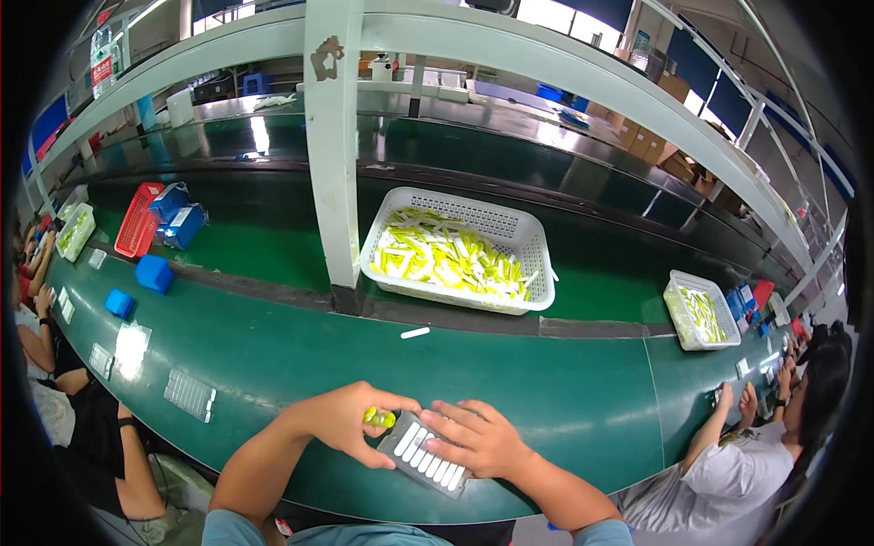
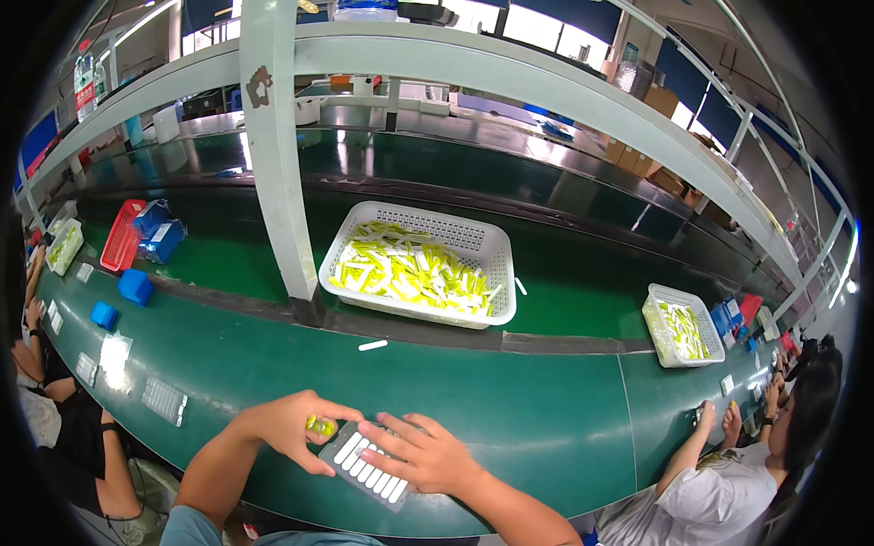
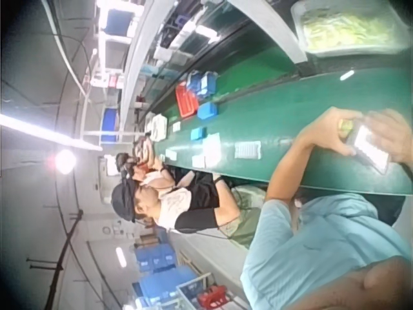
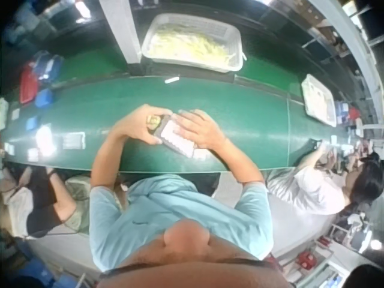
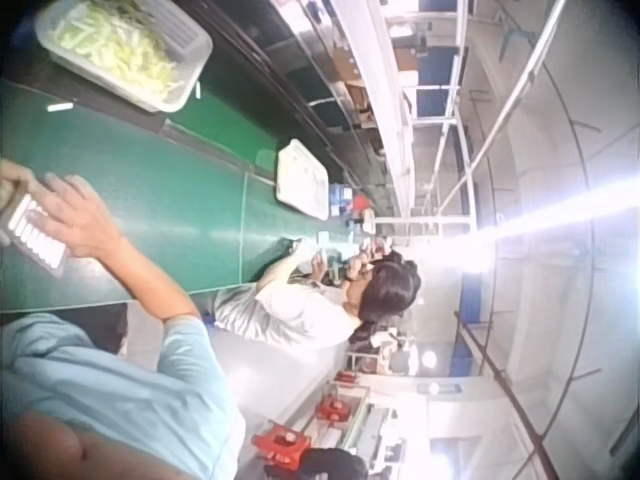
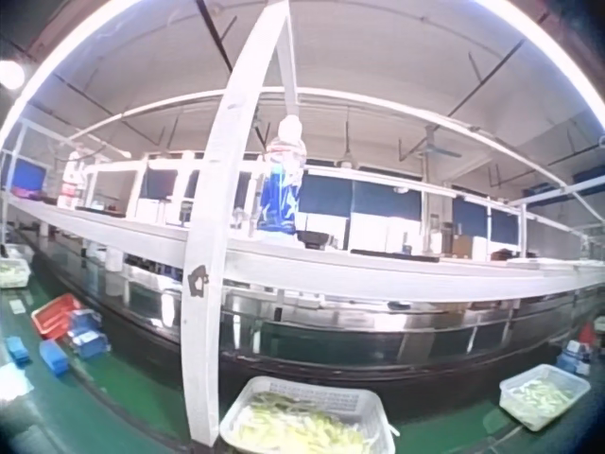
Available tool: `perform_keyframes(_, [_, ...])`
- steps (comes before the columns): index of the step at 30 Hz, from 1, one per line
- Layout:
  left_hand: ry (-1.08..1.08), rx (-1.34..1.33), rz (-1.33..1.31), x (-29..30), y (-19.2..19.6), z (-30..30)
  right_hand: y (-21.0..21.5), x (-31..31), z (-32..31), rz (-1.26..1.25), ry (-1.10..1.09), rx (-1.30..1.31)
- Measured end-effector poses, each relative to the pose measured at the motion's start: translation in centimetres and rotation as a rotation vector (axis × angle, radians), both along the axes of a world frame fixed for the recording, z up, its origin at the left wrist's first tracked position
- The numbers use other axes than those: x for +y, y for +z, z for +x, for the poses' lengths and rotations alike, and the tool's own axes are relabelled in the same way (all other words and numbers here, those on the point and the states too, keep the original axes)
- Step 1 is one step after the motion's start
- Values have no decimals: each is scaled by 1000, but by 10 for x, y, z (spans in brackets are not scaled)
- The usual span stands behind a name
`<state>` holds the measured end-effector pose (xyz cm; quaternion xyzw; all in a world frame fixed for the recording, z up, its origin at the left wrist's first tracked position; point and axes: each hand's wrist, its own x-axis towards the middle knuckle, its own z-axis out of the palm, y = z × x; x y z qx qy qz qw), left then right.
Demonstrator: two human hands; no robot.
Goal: The person assembles small plastic components into clear plastic strips by hand, taking the parts from bins and placing them into plastic trays.
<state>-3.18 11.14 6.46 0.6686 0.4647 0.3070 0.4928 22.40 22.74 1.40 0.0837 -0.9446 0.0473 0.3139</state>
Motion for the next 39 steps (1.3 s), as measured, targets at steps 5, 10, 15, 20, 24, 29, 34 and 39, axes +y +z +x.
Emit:
perform_keyframes(5, [65,57,-201,22,19,11,3,1,7,-247,74,-145])
perform_keyframes(10, [119,-70,-230,43,-19,8,-7,-14,19,-1139,183,-290])
perform_keyframes(15, [348,-188,-193,51,-21,22,-27,-10,11,-1959,591,-227])
perform_keyframes(20, [470,-267,-91,48,-23,35,-25,-8,11,-2075,743,-182])
perform_keyframes(24, [470,-283,-61,46,-28,30,-28,-7,9,-2089,756,-183])
perform_keyframes(29, [461,-267,-74,44,-22,30,-26,-3,9,-2150,814,-219])
perform_keyframes(34, [475,-288,-65,42,-19,34,-20,-4,11,-2192,818,-225])
perform_keyframes(39, [489,-298,-36,39,-27,36,-25,-5,15,-2182,792,-234])
